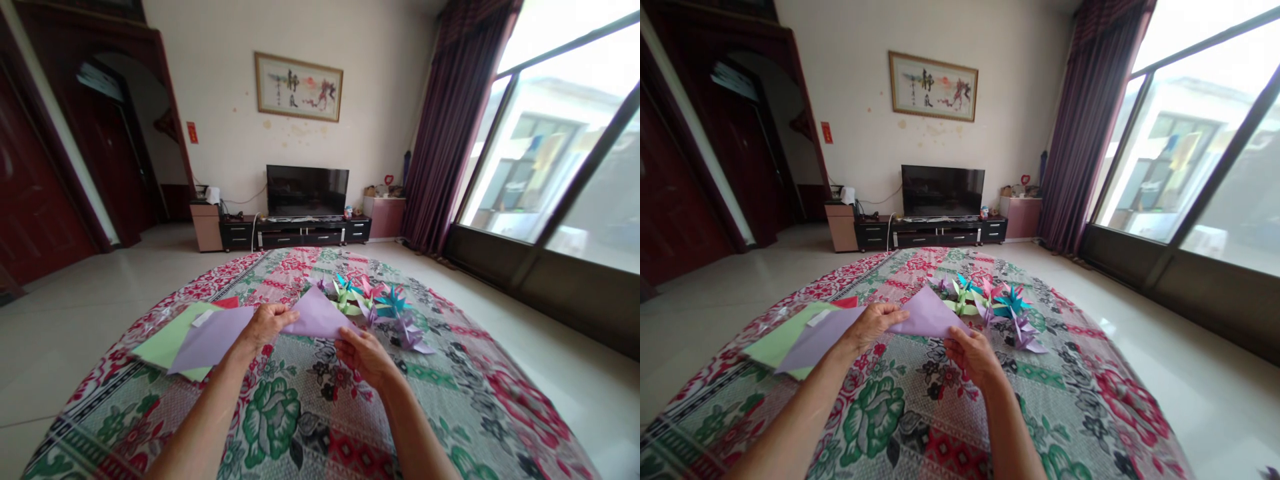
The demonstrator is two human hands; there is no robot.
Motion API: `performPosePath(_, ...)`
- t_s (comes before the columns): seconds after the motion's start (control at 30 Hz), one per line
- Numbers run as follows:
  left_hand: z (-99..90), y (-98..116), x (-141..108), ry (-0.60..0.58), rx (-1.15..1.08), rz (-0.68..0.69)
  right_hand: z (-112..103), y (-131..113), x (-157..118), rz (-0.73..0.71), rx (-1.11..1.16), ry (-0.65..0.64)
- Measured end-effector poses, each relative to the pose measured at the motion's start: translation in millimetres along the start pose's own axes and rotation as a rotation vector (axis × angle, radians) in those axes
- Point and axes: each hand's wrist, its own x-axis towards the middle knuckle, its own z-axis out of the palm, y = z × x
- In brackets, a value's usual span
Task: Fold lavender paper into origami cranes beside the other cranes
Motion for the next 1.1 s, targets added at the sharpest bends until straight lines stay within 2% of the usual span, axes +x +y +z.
performPosePath(0.23,-2.1,-5.4,1.6,0.007,0.025,0.017,-1.6,1.0,1.5,-0.023,0.018,-0.010)
performPosePath(0.47,-4.7,-5.2,2.4,-0.051,-0.065,0.039,-3.1,-1.9,-0.4,-0.014,0.053,-0.079)
performPosePath(0.63,-7.7,-5.0,0.5,-0.034,-0.070,0.020,-1.4,-2.8,-0.9,-0.011,0.058,-0.070)
performPosePath(0.83,-10.8,2.9,-6.9,-0.203,-0.118,0.003,-1.6,-2.5,-0.2,-0.036,0.066,-0.028)
performPosePath(0.93,-12.9,6.0,-7.3,-0.103,-0.061,0.039,0.2,-5.3,-3.0,-0.067,-0.001,-0.022)
performPosePath(1.03,-18.3,7.9,-7.0,0.004,-0.031,0.110,3.9,-8.9,-6.7,-0.142,-0.141,-0.071)
performPosePath(1.1,-22.3,8.3,-7.3,-0.005,-0.061,0.104,6.3,-10.3,-8.4,-0.182,-0.188,-0.130)
